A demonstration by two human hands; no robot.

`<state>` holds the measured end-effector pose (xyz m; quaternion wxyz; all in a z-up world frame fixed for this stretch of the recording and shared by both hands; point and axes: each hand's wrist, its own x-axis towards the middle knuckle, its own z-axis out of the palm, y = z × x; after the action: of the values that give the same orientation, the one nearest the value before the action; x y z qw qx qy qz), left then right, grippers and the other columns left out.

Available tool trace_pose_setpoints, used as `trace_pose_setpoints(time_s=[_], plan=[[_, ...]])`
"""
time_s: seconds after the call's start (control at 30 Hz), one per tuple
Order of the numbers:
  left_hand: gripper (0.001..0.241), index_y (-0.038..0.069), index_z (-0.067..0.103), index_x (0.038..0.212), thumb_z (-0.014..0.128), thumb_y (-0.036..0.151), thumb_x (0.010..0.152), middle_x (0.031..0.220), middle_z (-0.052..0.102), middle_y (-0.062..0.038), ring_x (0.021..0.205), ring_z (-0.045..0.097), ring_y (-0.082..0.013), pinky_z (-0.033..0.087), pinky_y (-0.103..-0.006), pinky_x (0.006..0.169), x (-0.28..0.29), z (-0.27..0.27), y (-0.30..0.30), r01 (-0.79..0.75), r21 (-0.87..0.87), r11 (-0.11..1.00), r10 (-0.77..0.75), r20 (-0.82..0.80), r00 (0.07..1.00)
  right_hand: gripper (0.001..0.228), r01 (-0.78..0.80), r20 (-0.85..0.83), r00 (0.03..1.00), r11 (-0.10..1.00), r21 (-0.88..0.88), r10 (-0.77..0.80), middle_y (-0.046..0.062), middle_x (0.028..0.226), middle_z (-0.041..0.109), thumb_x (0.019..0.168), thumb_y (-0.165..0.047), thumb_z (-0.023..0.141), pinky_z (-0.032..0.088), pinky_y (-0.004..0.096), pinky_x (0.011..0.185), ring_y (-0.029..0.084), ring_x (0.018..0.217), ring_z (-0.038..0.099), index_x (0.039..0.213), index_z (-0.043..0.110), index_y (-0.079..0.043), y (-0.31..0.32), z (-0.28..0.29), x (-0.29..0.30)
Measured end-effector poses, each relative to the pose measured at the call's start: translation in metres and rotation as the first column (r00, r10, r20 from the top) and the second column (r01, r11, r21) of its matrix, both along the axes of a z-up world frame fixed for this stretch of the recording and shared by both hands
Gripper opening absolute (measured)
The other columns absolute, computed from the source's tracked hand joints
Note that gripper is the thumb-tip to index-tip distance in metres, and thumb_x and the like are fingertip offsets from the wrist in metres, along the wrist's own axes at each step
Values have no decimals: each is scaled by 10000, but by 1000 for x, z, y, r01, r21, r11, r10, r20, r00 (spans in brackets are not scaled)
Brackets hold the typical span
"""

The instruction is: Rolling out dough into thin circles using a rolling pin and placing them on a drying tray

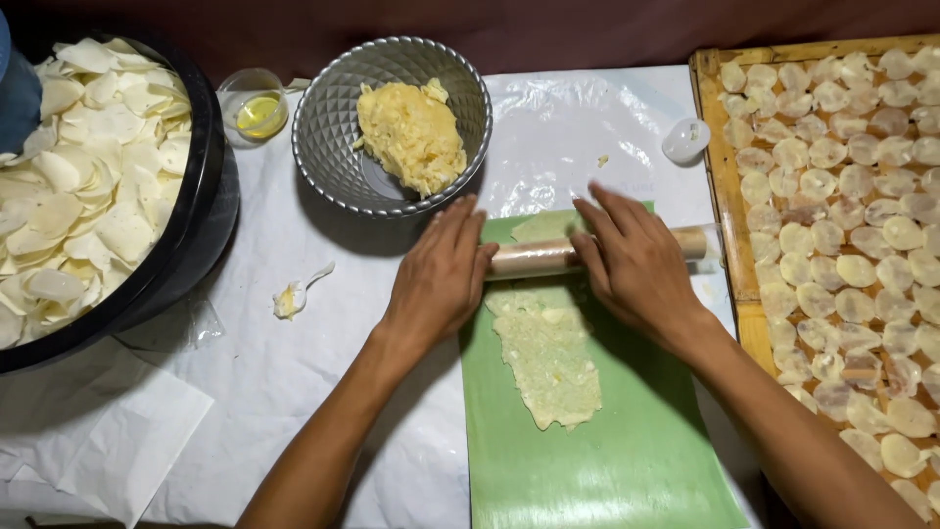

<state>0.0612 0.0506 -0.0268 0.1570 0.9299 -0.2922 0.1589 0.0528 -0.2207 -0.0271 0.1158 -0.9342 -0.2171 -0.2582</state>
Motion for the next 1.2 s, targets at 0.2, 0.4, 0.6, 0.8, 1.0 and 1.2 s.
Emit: trace_pose_setpoints(time_s=[0.2, 0.4, 0.6, 0.8, 1.0, 1.2], plan=[[566, -98, 527, 1410, 411, 350, 1082, 1396, 574, -314, 1315, 560, -428, 405, -542, 1109, -18, 3, -10, -44, 49, 998, 34, 184, 982, 588, 62, -109, 992, 996, -61, -68, 228, 1496, 544, 1079, -433, 402, 314, 505, 1195, 373, 1449, 452, 1503, 513, -42, 8, 10, -6], [588, -114, 410, 1479, 455, 277, 1042, 1539, 418, -334, 1462, 380, -433, 271, -550, 1198, -107, 15, -18, -35, 81, 996, 36, -13, 999, 623, -59, -208, 977, 995, -84, 40, 185, 1619, 393, 1059, -402, 338, 271, 459, 1240, 319, 1500, 372, 1571, 358, -47, -8, 8, -81], [664, -139, 424, 1453, 417, 402, 1069, 1518, 427, -347, 1464, 371, -447, 221, -553, 1226, -85, 9, -29, -123, 32, 992, 123, -10, 992, 579, -166, -201, 964, 984, 63, 176, 232, 1569, 397, 1029, -388, 470, 333, 489, 1191, 388, 1468, 385, 1469, 438, -13, 9, 31, -47], [425, -93, 632, 984, 613, 224, 701, 1040, 525, -288, 1116, 550, -460, 318, -633, 1165, -30, -14, -33, -123, -90, 988, 141, 241, 960, 378, -237, -34, 967, 945, 226, 251, 216, 1232, 642, 960, -258, 674, 568, 463, 909, 402, 1138, 658, 1242, 661, -6, 92, 69, 64], [330, -3, 745, 874, 623, 202, 645, 793, 637, -238, 877, 654, -443, 404, -645, 1056, -28, -12, -28, -57, -196, 979, 108, 260, 960, 308, -54, -217, 976, 983, -175, 15, 131, 729, 724, 864, -354, 619, 572, 496, 568, 366, 727, 748, 833, 762, -83, 168, 33, 141], [441, 37, 708, 1180, 670, 378, 903, 1133, 691, -216, 1150, 639, -443, 485, -586, 1007, -20, -1, -31, -28, -310, 950, 130, 316, 940, 184, 35, -215, 970, 944, -329, -111, 72, 722, 742, 801, -244, 653, 579, 410, 573, 316, 730, 758, 822, 804, -142, 202, 23, 163]])
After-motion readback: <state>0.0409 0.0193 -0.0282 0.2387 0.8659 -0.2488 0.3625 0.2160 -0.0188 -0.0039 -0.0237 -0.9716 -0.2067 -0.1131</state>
